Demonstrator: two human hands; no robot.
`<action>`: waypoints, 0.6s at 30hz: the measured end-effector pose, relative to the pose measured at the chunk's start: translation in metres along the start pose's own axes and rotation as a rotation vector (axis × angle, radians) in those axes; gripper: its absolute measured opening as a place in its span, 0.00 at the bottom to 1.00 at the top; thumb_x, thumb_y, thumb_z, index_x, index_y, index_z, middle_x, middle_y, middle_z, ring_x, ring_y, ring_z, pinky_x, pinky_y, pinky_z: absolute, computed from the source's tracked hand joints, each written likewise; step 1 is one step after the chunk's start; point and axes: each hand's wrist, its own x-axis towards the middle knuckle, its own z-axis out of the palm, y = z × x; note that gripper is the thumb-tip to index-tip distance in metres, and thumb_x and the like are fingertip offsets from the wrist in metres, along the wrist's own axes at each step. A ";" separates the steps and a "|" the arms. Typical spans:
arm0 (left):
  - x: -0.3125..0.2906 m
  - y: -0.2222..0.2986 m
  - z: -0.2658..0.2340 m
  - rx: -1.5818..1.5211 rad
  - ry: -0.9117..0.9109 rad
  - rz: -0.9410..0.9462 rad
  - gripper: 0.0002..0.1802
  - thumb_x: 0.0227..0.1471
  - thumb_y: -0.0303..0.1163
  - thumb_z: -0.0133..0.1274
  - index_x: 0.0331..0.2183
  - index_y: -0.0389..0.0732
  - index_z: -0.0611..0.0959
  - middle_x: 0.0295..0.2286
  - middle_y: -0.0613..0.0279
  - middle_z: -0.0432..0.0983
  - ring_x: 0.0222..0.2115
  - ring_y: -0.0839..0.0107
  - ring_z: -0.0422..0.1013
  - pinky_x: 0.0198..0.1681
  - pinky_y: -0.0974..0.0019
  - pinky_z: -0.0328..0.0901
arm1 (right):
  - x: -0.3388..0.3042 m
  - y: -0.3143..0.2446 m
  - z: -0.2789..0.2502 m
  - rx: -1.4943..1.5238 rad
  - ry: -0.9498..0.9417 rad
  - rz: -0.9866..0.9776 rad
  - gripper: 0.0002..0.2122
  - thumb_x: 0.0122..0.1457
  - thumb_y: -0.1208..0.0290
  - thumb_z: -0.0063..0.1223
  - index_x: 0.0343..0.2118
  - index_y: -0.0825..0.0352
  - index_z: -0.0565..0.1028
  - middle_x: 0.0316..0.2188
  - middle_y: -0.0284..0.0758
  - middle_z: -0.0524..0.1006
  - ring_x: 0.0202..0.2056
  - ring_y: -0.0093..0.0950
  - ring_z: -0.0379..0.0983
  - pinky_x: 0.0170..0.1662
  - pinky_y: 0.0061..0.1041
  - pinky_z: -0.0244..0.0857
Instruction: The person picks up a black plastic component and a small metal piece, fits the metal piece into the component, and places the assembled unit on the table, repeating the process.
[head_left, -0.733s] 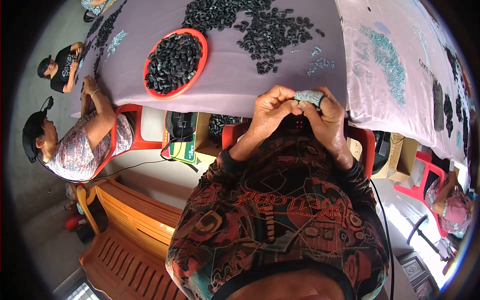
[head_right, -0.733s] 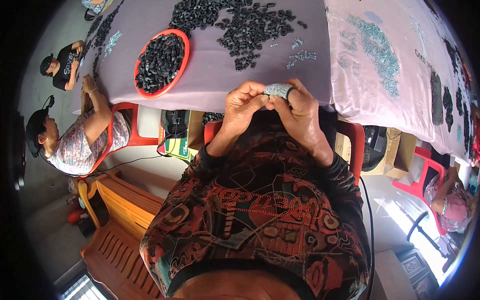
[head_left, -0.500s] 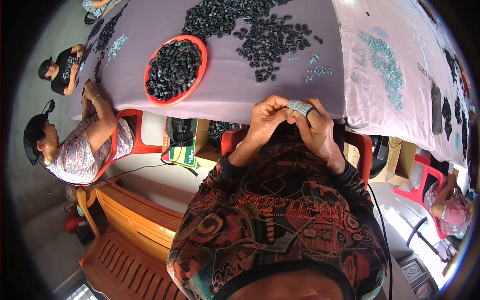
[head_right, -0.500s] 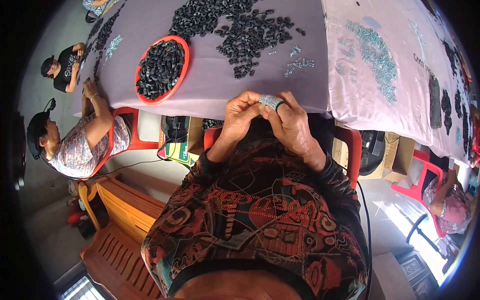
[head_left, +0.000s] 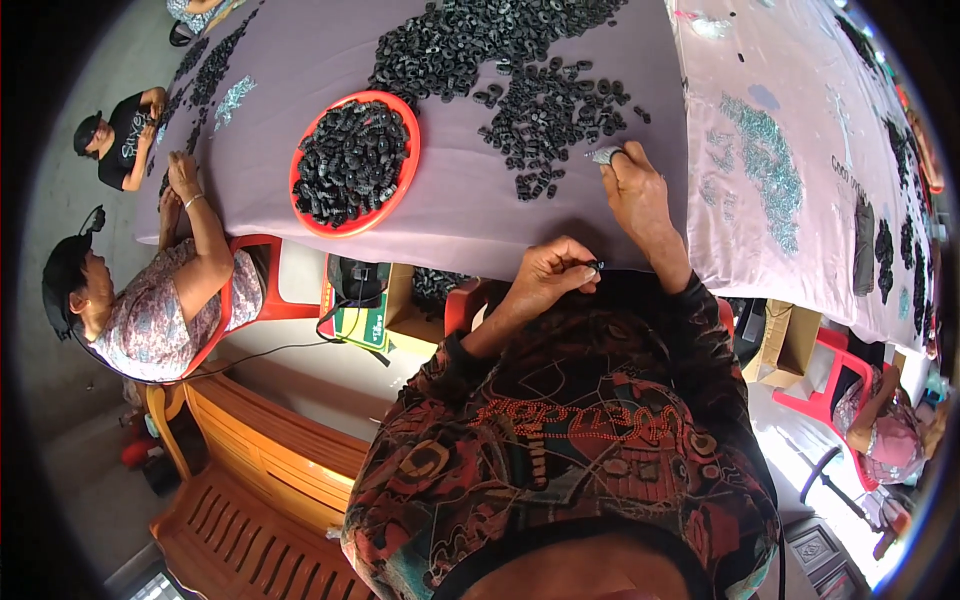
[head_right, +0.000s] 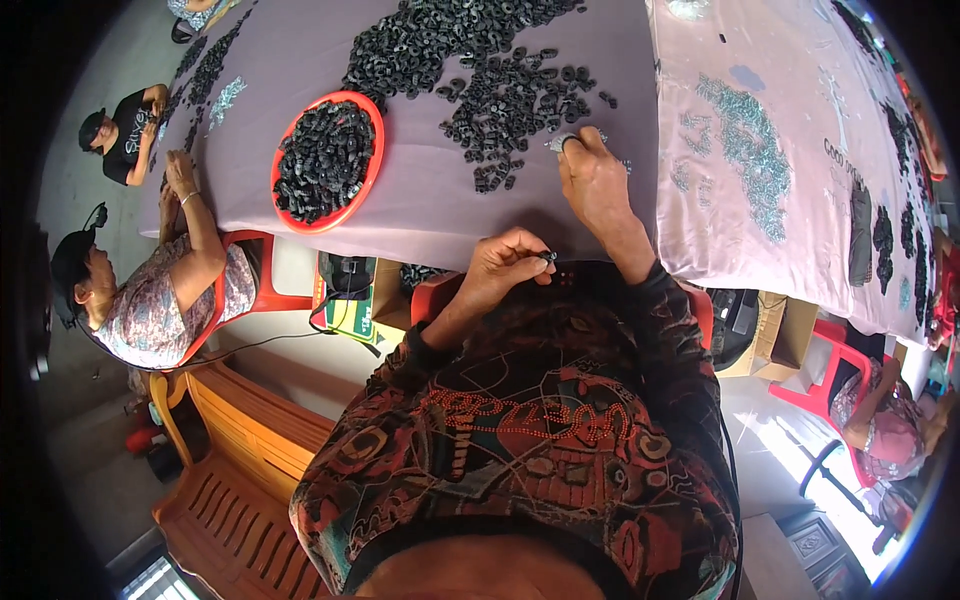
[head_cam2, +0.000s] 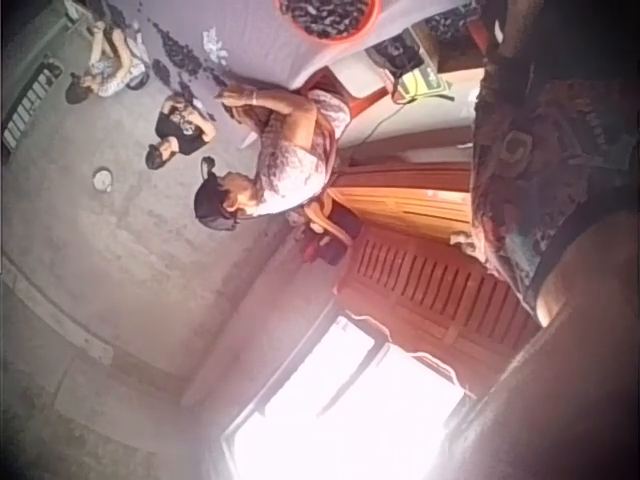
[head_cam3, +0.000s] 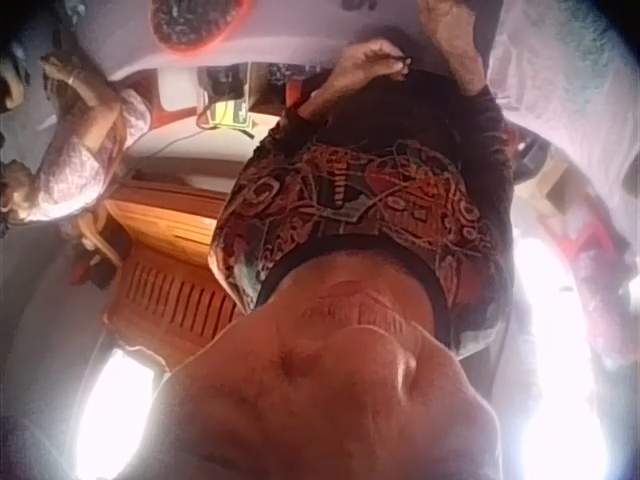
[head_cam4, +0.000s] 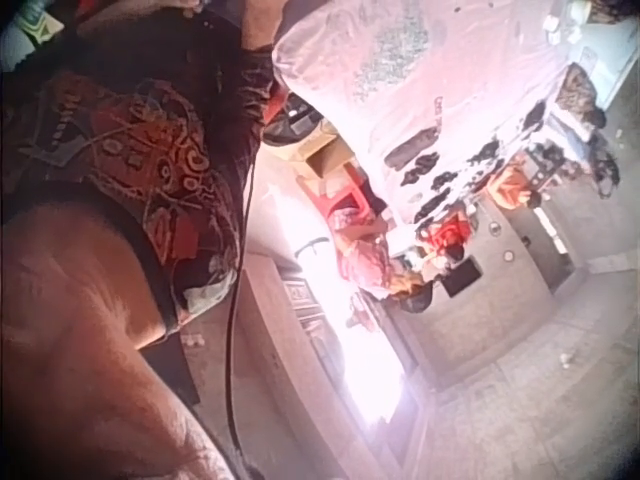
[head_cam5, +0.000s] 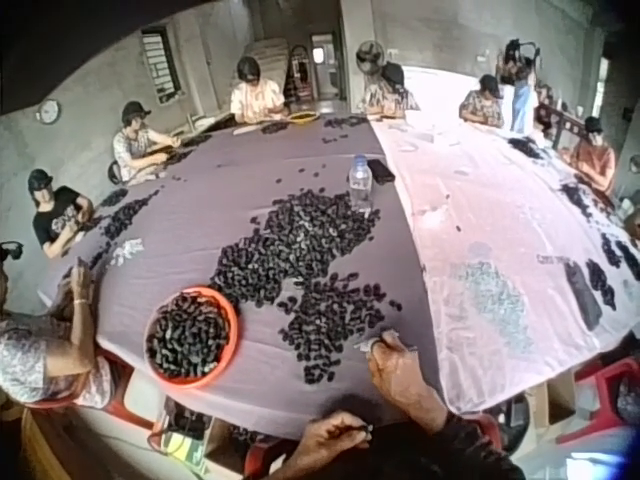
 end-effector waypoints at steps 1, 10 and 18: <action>0.000 0.000 -0.001 -0.003 0.001 -0.007 0.04 0.49 0.20 0.49 0.31 0.34 0.73 0.26 0.59 0.74 0.27 0.75 0.73 0.31 0.73 0.70 | 0.004 0.002 0.003 -0.026 -0.036 0.020 0.04 0.48 0.77 0.50 0.24 0.70 0.67 0.29 0.42 0.67 0.27 0.43 0.69 0.28 0.38 0.65; 0.001 0.007 -0.007 -0.048 0.011 -0.027 0.03 0.49 0.20 0.49 0.30 0.34 0.73 0.26 0.59 0.73 0.28 0.75 0.72 0.32 0.73 0.70 | 0.024 0.010 0.015 -0.115 -0.074 0.100 0.04 0.47 0.77 0.50 0.25 0.70 0.68 0.30 0.41 0.69 0.28 0.43 0.71 0.29 0.37 0.67; 0.003 0.005 -0.011 -0.064 -0.002 -0.059 0.03 0.48 0.20 0.49 0.30 0.34 0.73 0.24 0.60 0.73 0.25 0.76 0.71 0.28 0.75 0.68 | 0.026 0.016 0.017 -0.107 -0.023 0.119 0.04 0.48 0.77 0.48 0.26 0.70 0.68 0.31 0.43 0.69 0.29 0.45 0.71 0.30 0.38 0.67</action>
